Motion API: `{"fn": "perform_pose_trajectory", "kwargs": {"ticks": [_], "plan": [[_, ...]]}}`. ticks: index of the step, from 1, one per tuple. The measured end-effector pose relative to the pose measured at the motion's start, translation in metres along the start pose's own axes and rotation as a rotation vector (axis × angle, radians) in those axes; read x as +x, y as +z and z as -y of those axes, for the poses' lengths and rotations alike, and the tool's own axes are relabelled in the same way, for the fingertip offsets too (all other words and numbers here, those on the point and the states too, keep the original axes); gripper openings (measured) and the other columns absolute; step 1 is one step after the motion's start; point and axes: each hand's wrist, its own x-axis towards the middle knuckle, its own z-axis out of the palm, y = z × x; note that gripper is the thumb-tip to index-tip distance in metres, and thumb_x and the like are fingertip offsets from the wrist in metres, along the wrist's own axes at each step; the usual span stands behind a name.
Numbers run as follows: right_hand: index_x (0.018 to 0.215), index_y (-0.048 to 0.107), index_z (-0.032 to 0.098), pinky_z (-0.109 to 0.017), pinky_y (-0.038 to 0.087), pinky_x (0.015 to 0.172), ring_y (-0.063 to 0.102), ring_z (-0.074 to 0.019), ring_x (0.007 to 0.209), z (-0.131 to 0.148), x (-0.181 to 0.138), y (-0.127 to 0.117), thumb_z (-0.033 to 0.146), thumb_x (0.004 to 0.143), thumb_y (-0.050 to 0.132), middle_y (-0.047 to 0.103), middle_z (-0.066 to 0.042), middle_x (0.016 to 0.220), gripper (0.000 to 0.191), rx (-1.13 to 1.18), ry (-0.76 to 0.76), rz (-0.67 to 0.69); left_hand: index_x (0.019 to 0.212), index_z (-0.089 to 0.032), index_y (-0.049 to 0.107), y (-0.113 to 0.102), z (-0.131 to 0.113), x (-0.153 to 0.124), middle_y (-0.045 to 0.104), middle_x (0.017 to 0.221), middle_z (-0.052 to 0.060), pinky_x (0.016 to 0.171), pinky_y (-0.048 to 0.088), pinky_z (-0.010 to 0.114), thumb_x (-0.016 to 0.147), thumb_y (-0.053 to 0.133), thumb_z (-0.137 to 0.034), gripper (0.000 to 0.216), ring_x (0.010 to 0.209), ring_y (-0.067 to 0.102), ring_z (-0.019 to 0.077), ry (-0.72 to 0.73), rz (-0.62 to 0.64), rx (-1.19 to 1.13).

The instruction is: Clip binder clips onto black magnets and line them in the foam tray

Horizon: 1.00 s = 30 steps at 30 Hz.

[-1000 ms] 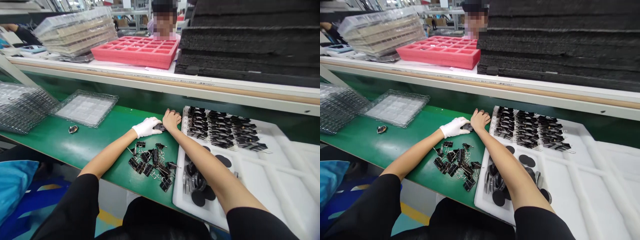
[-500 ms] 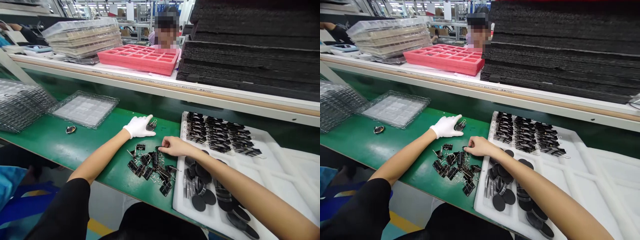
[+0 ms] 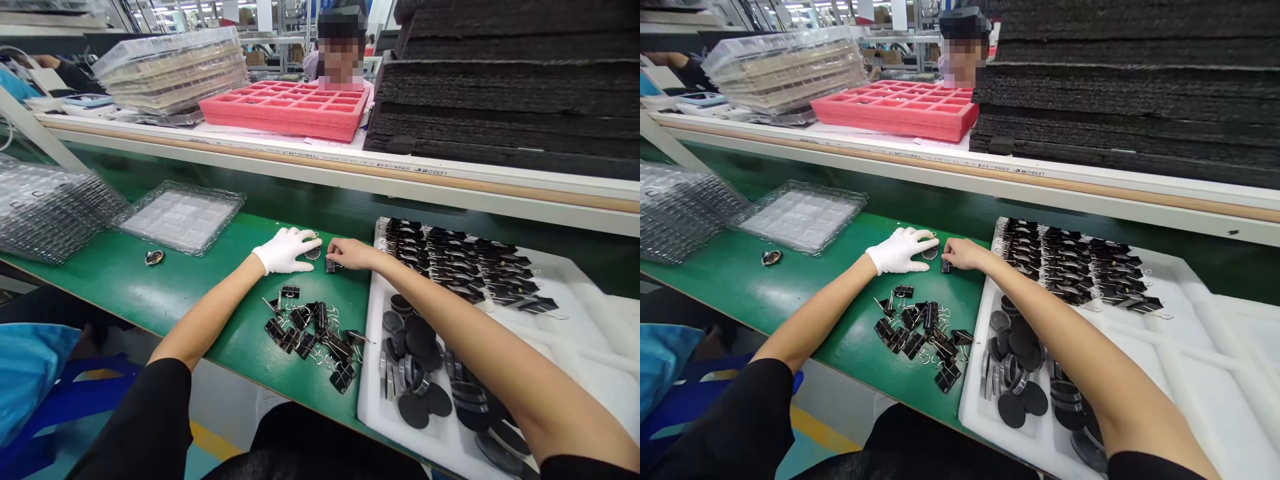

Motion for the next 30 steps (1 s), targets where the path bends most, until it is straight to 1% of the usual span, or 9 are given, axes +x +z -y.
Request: {"fn": "perform_pose_trajectory", "kwargs": {"ticks": [4, 6, 9, 12, 15, 17, 21, 26, 30], "plan": [[0.094, 0.069, 0.021, -0.028, 0.044, 0.074, 0.068, -0.0207, 0.086, 0.002, 0.012, 0.004, 0.027, 0.103, 0.058, 0.077, -0.006, 0.096, 0.016, -0.026, -0.003, -0.024, 0.141, -0.015, 0.063, 0.004, 0.001, 0.000, 0.069, 0.120, 0.019, 0.092, 0.040, 0.047, 0.097, 0.056, -0.066, 0.068, 0.113, 0.059, 0.0369, -0.033, 0.021, 0.051], [0.086, 0.067, 0.021, -0.029, 0.042, 0.073, 0.067, -0.0207, 0.084, 0.000, 0.015, 0.006, 0.027, 0.103, 0.057, 0.075, -0.005, 0.092, 0.020, -0.029, -0.005, -0.021, 0.136, -0.017, 0.066, 0.006, 0.002, 0.000, 0.065, 0.132, 0.020, 0.096, 0.039, 0.049, 0.094, 0.062, -0.066, 0.065, 0.122, 0.055, 0.0389, -0.062, -0.038, 0.041], [0.079, 0.064, 0.022, -0.029, 0.042, 0.071, 0.065, -0.0202, 0.081, -0.002, 0.016, 0.007, 0.027, 0.101, 0.059, 0.073, -0.004, 0.087, 0.023, -0.010, -0.003, -0.010, 0.151, -0.023, 0.055, 0.008, 0.006, -0.001, 0.050, 0.157, 0.018, 0.102, 0.037, 0.050, 0.092, 0.065, -0.065, 0.074, 0.137, 0.046, 0.0395, -0.057, -0.081, -0.021], [0.089, 0.065, 0.021, -0.030, 0.045, 0.073, 0.066, -0.0219, 0.083, 0.000, 0.016, 0.007, 0.035, 0.104, 0.054, 0.074, -0.007, 0.092, 0.023, 0.028, 0.039, -0.056, 0.150, -0.022, 0.055, 0.008, 0.010, -0.003, 0.060, 0.143, 0.017, 0.098, 0.039, 0.049, 0.096, 0.060, -0.064, 0.069, 0.124, 0.054, 0.0368, -0.045, -0.029, -0.024], [0.110, 0.064, 0.020, -0.038, 0.048, 0.086, 0.066, -0.0292, 0.100, 0.007, 0.019, 0.005, 0.044, 0.111, 0.033, 0.072, -0.015, 0.111, 0.039, 0.059, 0.115, -0.173, 0.127, -0.019, 0.070, 0.008, 0.012, -0.003, 0.067, 0.119, 0.016, 0.093, 0.038, 0.048, 0.095, 0.061, -0.064, 0.056, 0.112, 0.057, 0.0359, -0.079, -0.033, 0.009], [0.120, 0.062, 0.020, -0.048, 0.046, 0.098, 0.060, -0.0361, 0.119, 0.014, 0.023, 0.006, 0.045, 0.111, 0.025, 0.066, -0.020, 0.128, 0.046, 0.081, 0.190, -0.298, 0.119, -0.020, 0.072, 0.011, 0.012, -0.002, 0.066, 0.122, 0.015, 0.095, 0.038, 0.048, 0.092, 0.066, -0.065, 0.053, 0.116, 0.056, 0.0363, -0.115, -0.069, -0.023], [0.134, 0.058, 0.019, -0.061, 0.033, 0.112, 0.044, -0.0422, 0.140, 0.028, 0.034, 0.015, 0.043, 0.110, 0.025, 0.052, -0.023, 0.147, 0.047, 0.086, 0.301, -0.464, 0.140, -0.017, 0.062, 0.021, 0.012, 0.001, 0.066, 0.129, 0.015, 0.095, 0.042, 0.043, 0.087, 0.072, -0.066, 0.073, 0.115, 0.059, 0.0333, -0.181, -0.044, -0.180], [0.138, 0.057, 0.015, -0.063, 0.027, 0.115, 0.034, -0.0426, 0.146, 0.024, 0.043, 0.037, 0.047, 0.111, 0.028, 0.044, -0.025, 0.155, 0.052, 0.043, 0.354, -0.477, 0.123, -0.021, 0.072, 0.030, 0.016, 0.003, 0.071, 0.114, 0.009, 0.090, 0.043, 0.038, 0.091, 0.069, -0.061, 0.052, 0.107, 0.062, 0.0288, -0.184, 0.011, -0.326], [0.141, 0.056, 0.015, -0.063, 0.027, 0.113, 0.032, -0.0412, 0.146, 0.010, 0.045, 0.050, 0.046, 0.113, 0.022, 0.043, -0.025, 0.155, 0.054, -0.011, 0.357, -0.573, 0.117, -0.021, 0.073, 0.033, 0.018, 0.001, 0.071, 0.114, 0.009, 0.089, 0.042, 0.038, 0.089, 0.072, -0.057, 0.046, 0.106, 0.061, 0.0280, -0.128, -0.020, -0.386]]}}
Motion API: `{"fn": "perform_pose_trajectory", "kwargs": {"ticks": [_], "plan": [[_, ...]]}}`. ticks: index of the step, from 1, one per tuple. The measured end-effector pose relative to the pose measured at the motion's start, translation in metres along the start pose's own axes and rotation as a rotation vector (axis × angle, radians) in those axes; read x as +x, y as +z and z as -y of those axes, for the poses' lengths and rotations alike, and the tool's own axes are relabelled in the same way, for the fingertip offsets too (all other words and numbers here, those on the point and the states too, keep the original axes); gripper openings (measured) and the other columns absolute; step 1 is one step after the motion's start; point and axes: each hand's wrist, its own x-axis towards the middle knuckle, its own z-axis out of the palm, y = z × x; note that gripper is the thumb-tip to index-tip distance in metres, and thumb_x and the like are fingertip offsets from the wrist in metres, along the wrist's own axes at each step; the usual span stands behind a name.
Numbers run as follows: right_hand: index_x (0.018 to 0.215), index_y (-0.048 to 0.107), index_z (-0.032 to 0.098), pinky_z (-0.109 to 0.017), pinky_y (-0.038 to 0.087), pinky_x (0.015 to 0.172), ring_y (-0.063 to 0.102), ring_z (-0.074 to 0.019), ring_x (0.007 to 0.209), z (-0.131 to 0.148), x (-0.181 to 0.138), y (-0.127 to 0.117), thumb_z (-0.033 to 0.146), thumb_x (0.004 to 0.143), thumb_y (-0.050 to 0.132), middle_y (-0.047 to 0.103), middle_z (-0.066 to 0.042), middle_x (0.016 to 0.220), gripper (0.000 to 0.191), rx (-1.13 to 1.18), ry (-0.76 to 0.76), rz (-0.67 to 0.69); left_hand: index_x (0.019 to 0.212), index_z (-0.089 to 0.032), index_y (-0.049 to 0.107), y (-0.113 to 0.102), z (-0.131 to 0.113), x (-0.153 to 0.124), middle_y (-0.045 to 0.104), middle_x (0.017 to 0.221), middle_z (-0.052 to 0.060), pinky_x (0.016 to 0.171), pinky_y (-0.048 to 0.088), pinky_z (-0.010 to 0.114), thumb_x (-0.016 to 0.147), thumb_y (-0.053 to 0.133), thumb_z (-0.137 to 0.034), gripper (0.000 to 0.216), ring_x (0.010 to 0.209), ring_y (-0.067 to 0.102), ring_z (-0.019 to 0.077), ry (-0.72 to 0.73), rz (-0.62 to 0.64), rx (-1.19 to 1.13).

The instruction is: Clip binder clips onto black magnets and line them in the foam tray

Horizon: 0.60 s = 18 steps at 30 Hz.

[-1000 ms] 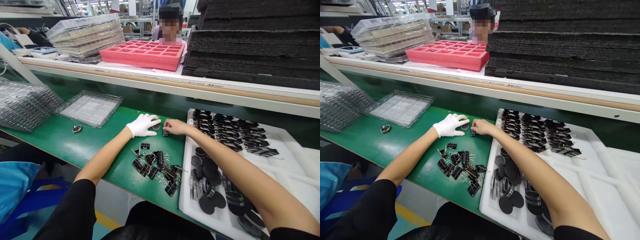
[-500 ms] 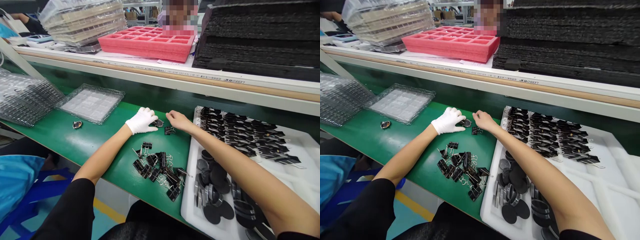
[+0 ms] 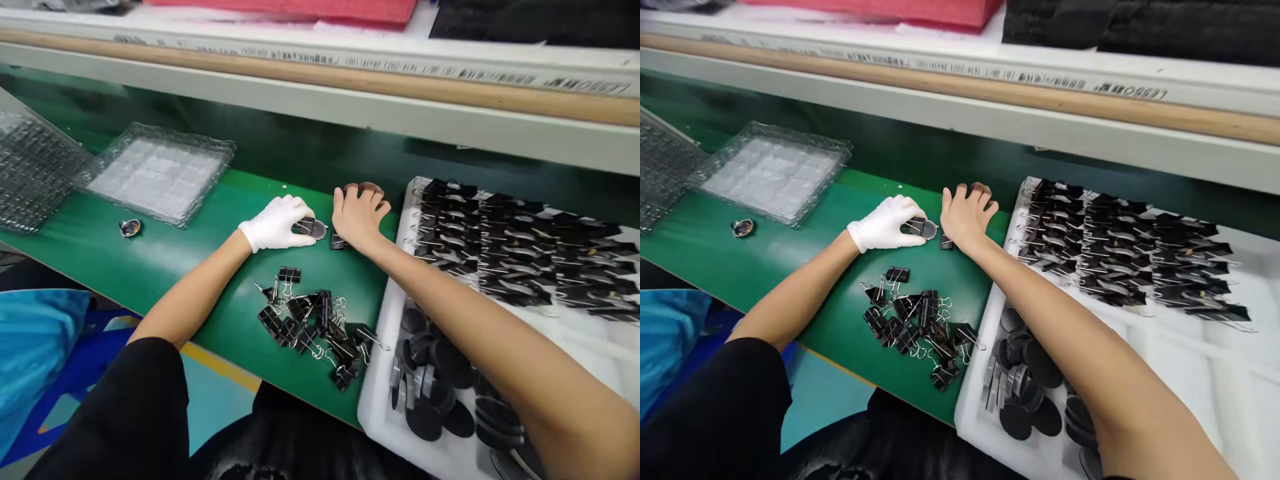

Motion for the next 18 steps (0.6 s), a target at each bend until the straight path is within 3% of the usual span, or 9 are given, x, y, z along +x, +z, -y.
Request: {"fn": "perform_pose_trajectory", "kwargs": {"ticks": [6, 11, 18], "plan": [[0.138, 0.057, 0.016, -0.066, 0.031, 0.106, 0.039, -0.0399, 0.136, -0.016, 0.001, 0.015, 0.053, 0.112, 0.007, 0.048, -0.025, 0.144, 0.067, 0.024, 0.077, -0.102, 0.111, -0.020, 0.074, 0.008, -0.009, -0.001, 0.071, 0.108, 0.009, 0.087, 0.040, 0.039, 0.086, 0.076, -0.057, 0.045, 0.103, 0.062, 0.0282, 0.046, -0.029, -0.009], [0.137, 0.057, 0.017, -0.066, 0.032, 0.107, 0.041, -0.0385, 0.134, -0.021, 0.003, 0.020, 0.052, 0.112, 0.006, 0.048, -0.024, 0.142, 0.066, 0.042, 0.140, -0.086, 0.112, -0.018, 0.072, 0.014, -0.021, 0.002, 0.072, 0.109, 0.010, 0.085, 0.041, 0.039, 0.086, 0.077, -0.060, 0.049, 0.102, 0.064, 0.0289, 0.062, -0.060, 0.003], [0.138, 0.057, 0.015, -0.070, 0.029, 0.107, 0.039, -0.0412, 0.135, -0.023, 0.003, 0.019, 0.058, 0.110, 0.000, 0.047, -0.025, 0.140, 0.077, 0.091, 0.101, -0.085, 0.117, -0.018, 0.071, 0.015, -0.026, 0.004, 0.070, 0.112, 0.011, 0.089, 0.040, 0.041, 0.089, 0.072, -0.065, 0.055, 0.107, 0.062, 0.0305, 0.027, -0.004, 0.014]]}}
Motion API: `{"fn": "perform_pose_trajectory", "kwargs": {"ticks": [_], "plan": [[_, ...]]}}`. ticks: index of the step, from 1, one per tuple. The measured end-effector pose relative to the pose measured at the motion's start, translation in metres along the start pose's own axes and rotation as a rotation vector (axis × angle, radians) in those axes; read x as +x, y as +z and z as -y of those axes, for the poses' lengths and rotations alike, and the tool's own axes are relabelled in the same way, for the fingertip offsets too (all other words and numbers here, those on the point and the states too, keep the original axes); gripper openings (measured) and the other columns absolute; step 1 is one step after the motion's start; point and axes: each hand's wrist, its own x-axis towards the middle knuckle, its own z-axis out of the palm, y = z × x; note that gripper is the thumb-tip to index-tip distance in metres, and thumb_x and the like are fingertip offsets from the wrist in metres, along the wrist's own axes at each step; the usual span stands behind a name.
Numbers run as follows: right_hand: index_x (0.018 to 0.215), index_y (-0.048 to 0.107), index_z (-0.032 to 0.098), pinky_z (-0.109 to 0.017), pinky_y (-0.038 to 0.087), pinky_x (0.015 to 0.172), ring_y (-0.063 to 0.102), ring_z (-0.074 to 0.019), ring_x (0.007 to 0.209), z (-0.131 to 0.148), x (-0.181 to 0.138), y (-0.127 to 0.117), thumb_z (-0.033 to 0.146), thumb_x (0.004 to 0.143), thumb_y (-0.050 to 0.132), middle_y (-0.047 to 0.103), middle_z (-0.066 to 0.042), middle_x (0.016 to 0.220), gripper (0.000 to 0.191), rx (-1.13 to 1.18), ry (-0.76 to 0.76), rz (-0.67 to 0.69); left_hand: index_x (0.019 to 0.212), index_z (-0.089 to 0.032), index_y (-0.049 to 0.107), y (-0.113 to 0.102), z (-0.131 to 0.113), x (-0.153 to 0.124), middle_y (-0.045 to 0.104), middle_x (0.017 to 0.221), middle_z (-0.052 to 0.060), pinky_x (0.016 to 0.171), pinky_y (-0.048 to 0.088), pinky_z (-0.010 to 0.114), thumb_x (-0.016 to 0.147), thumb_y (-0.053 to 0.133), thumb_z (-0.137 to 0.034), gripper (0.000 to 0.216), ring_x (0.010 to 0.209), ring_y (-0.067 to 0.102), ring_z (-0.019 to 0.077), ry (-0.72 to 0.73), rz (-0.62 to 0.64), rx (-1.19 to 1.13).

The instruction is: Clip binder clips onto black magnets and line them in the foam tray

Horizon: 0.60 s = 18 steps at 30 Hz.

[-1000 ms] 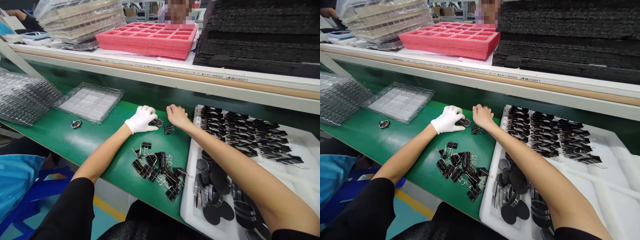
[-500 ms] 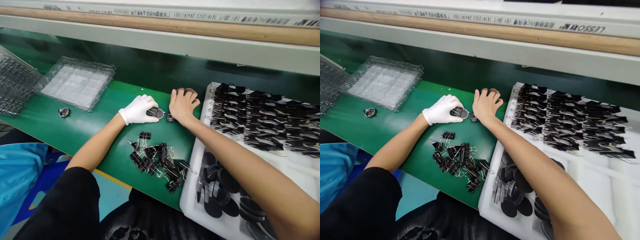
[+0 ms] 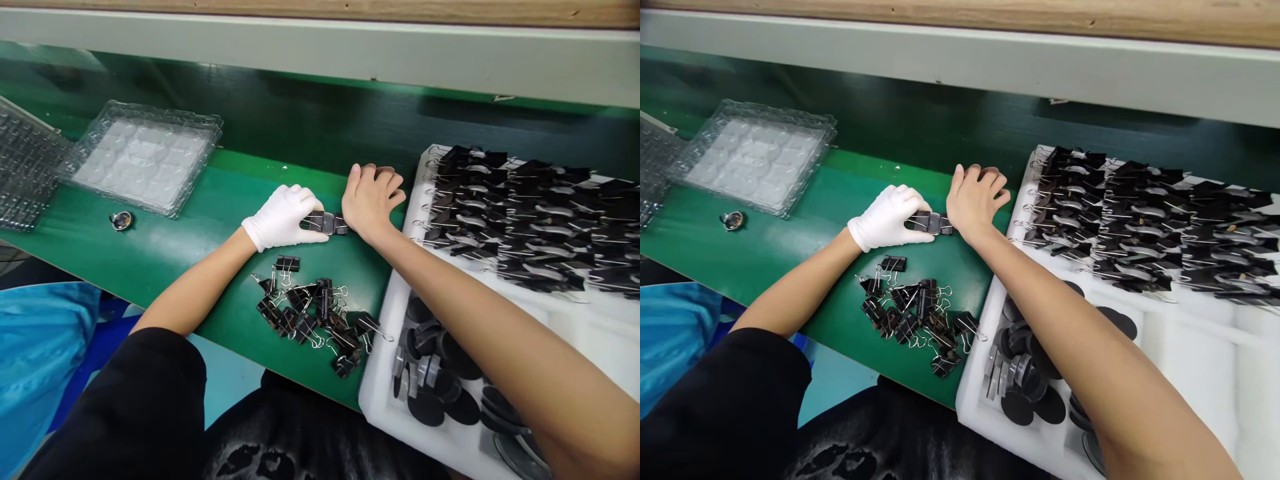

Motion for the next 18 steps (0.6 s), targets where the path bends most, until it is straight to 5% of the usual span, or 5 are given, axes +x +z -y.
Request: {"fn": "perform_pose_trajectory", "kwargs": {"ticks": [7, 12, 15, 18], "plan": [[0.137, 0.058, 0.014, -0.071, 0.027, 0.109, 0.038, -0.0426, 0.137, 0.009, -0.001, -0.006, 0.055, 0.112, 0.012, 0.049, -0.026, 0.142, 0.066, 0.048, 0.009, -0.002, 0.127, -0.016, 0.068, -0.010, -0.002, 0.000, 0.072, 0.116, 0.013, 0.090, 0.043, 0.040, 0.084, 0.076, -0.066, 0.066, 0.108, 0.065, 0.0324, 0.010, 0.029, 0.026], [0.126, 0.067, 0.020, -0.067, 0.031, 0.112, 0.046, -0.0400, 0.136, 0.015, 0.012, -0.035, 0.051, 0.111, 0.019, 0.059, -0.020, 0.141, 0.059, 0.191, 0.142, 0.176, 0.126, -0.015, 0.067, -0.017, 0.003, -0.003, 0.076, 0.110, 0.012, 0.085, 0.047, 0.036, 0.096, 0.067, -0.056, 0.051, 0.102, 0.071, 0.0284, 0.027, 0.046, 0.015], [0.113, 0.071, 0.019, -0.050, 0.043, 0.107, 0.061, -0.0306, 0.118, 0.011, 0.015, -0.058, 0.055, 0.111, 0.023, 0.071, -0.014, 0.123, 0.059, 0.401, -0.080, 0.450, 0.120, -0.016, 0.068, -0.016, 0.006, -0.005, 0.077, 0.102, 0.009, 0.080, 0.049, 0.034, 0.103, 0.055, -0.053, 0.043, 0.093, 0.073, 0.0246, -0.113, -0.044, -0.104], [0.115, 0.071, 0.017, -0.035, 0.050, 0.087, 0.066, -0.0227, 0.094, 0.004, 0.006, -0.075, 0.055, 0.097, 0.063, 0.074, -0.009, 0.104, 0.042, 0.479, -0.335, 0.700, 0.109, -0.019, 0.069, -0.017, 0.003, -0.005, 0.075, 0.083, 0.004, 0.074, 0.051, 0.033, 0.110, 0.033, -0.051, 0.047, 0.077, 0.072, 0.0206, -0.283, -0.101, -0.350]]}}
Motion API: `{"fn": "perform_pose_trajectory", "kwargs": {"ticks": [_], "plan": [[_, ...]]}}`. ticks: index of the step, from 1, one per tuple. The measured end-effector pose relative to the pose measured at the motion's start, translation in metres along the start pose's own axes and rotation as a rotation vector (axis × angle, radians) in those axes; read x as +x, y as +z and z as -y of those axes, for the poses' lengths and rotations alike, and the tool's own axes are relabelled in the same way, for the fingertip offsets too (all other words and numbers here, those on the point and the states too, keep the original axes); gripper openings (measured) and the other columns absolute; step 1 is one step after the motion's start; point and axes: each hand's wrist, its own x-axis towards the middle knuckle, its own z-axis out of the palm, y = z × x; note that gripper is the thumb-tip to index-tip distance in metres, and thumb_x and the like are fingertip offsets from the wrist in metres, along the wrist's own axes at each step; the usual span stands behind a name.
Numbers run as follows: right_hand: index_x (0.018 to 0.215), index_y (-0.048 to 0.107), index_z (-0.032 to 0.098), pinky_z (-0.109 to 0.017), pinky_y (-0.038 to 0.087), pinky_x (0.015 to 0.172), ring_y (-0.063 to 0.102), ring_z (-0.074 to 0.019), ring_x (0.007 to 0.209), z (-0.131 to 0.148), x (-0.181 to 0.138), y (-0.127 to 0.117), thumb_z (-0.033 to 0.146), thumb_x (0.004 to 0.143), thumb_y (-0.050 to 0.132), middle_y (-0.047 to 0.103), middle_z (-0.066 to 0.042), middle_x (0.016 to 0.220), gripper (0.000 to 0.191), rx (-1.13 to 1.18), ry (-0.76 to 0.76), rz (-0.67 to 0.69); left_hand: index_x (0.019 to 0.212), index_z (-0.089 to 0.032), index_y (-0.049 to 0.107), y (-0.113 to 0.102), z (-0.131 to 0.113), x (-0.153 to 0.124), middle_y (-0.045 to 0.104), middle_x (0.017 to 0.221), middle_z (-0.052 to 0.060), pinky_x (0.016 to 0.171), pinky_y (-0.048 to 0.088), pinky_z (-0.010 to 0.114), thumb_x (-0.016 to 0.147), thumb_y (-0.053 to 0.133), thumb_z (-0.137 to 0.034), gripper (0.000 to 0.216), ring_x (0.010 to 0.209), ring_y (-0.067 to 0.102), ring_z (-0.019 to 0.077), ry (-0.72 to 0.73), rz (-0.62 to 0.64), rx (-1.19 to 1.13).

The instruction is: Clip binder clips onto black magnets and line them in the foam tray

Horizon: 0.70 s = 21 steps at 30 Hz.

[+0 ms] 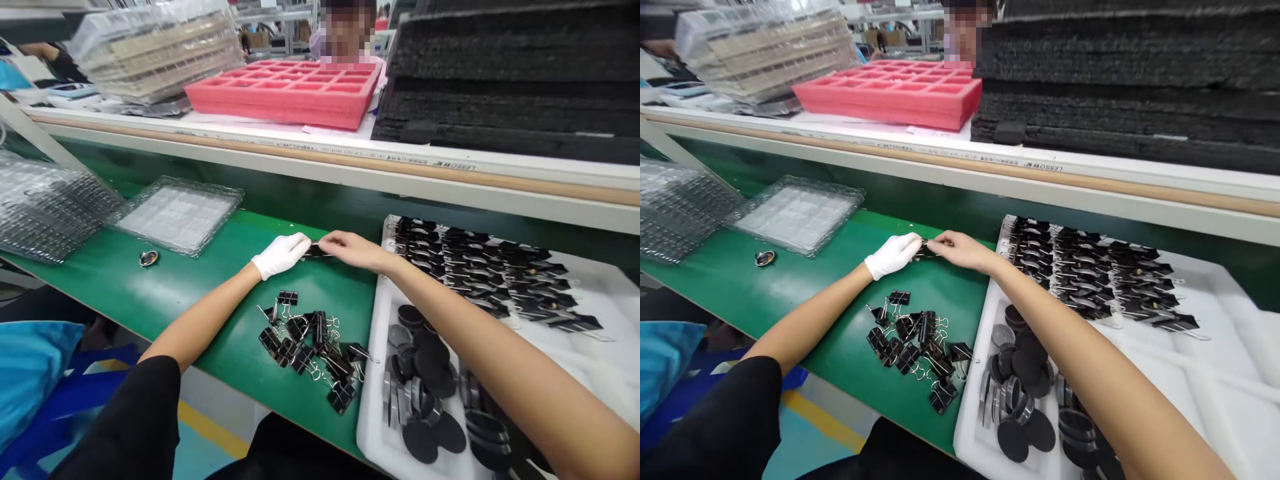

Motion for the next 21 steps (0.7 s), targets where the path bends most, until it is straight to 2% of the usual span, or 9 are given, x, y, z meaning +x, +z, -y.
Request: {"fn": "perform_pose_trajectory", "kwargs": {"ticks": [1, 3, 5, 7, 12, 15, 17, 19, 21], "plan": [[0.114, 0.071, 0.016, -0.033, 0.050, 0.081, 0.065, -0.0211, 0.087, 0.000, -0.005, 0.000, 0.050, 0.090, 0.073, 0.073, -0.006, 0.096, 0.042, 0.002, -0.013, 0.041, 0.103, -0.019, 0.069, -0.001, -0.003, 0.000, 0.073, 0.075, 0.003, 0.074, 0.052, 0.033, 0.111, 0.024, -0.050, 0.055, 0.071, 0.070, 0.0200, -0.055, 0.007, -0.074], [0.105, 0.071, 0.016, -0.030, 0.046, 0.071, 0.061, -0.0180, 0.075, -0.001, -0.014, 0.002, 0.043, 0.083, 0.078, 0.069, -0.001, 0.080, 0.036, 0.027, -0.008, 0.068, 0.084, -0.019, 0.068, -0.002, -0.010, 0.000, 0.067, 0.063, 0.003, 0.077, 0.053, 0.035, 0.111, 0.011, -0.052, 0.070, 0.064, 0.067, 0.0202, -0.137, 0.026, -0.153], [0.092, 0.070, 0.017, -0.029, 0.042, 0.066, 0.057, -0.0159, 0.067, -0.002, -0.019, 0.003, 0.041, 0.084, 0.075, 0.063, 0.002, 0.069, 0.026, 0.056, 0.002, 0.072, 0.066, -0.021, 0.060, -0.003, -0.016, 0.001, 0.063, 0.057, 0.006, 0.081, 0.052, 0.037, 0.111, 0.012, -0.053, 0.073, 0.064, 0.067, 0.0218, -0.172, 0.029, -0.115], [0.086, 0.069, 0.017, -0.029, 0.040, 0.065, 0.056, -0.0153, 0.065, -0.002, -0.022, 0.003, 0.040, 0.085, 0.072, 0.062, 0.002, 0.067, 0.023, 0.062, 0.001, 0.086, 0.059, -0.022, 0.054, -0.002, -0.018, 0.002, 0.062, 0.058, 0.007, 0.078, 0.049, 0.037, 0.111, 0.017, -0.051, 0.069, 0.067, 0.066, 0.0230, -0.158, 0.047, -0.007], [0.090, 0.073, 0.018, -0.029, 0.041, 0.066, 0.059, -0.0164, 0.065, 0.004, -0.029, 0.003, 0.035, 0.088, 0.070, 0.064, 0.002, 0.066, 0.018, -0.005, -0.008, 0.112, 0.062, -0.024, 0.045, 0.000, -0.013, 0.002, 0.057, 0.056, 0.005, 0.064, 0.042, 0.032, 0.111, 0.016, -0.044, 0.061, 0.060, 0.061, 0.0211, -0.085, 0.094, 0.146], [0.092, 0.075, 0.018, -0.028, 0.042, 0.067, 0.060, -0.0168, 0.068, 0.009, -0.030, 0.008, 0.031, 0.089, 0.070, 0.065, 0.002, 0.067, 0.014, -0.088, 0.012, 0.049, 0.061, -0.024, 0.043, 0.001, -0.008, -0.001, 0.054, 0.054, 0.004, 0.065, 0.044, 0.032, 0.109, 0.017, -0.045, 0.059, 0.057, 0.058, 0.0200, -0.027, 0.072, 0.073], [0.094, 0.076, 0.018, -0.028, 0.042, 0.068, 0.062, -0.0175, 0.073, 0.013, -0.033, 0.011, 0.030, 0.090, 0.071, 0.068, 0.000, 0.073, 0.013, -0.158, 0.028, -0.022, 0.065, -0.023, 0.050, 0.002, -0.005, -0.002, 0.059, 0.057, 0.005, 0.069, 0.048, 0.033, 0.109, 0.018, -0.051, 0.061, 0.059, 0.060, 0.0197, -0.005, 0.074, -0.035], [0.098, 0.076, 0.019, -0.029, 0.043, 0.071, 0.065, -0.0187, 0.079, 0.018, -0.043, 0.009, 0.029, 0.091, 0.071, 0.073, -0.002, 0.084, 0.013, -0.210, 0.034, -0.109, 0.082, -0.020, 0.063, 0.003, -0.001, -0.003, 0.065, 0.064, 0.006, 0.068, 0.050, 0.033, 0.107, 0.017, -0.060, 0.066, 0.060, 0.060, 0.0193, 0.002, 0.072, -0.169], [0.102, 0.076, 0.020, -0.030, 0.045, 0.074, 0.066, -0.0201, 0.084, 0.023, -0.066, -0.002, 0.029, 0.094, 0.069, 0.075, -0.004, 0.093, 0.015, -0.229, 0.011, -0.201, 0.107, -0.017, 0.068, 0.004, 0.001, -0.003, 0.068, 0.071, 0.006, 0.065, 0.051, 0.032, 0.105, 0.012, -0.067, 0.075, 0.059, 0.059, 0.0185, -0.014, 0.045, -0.274]]}}
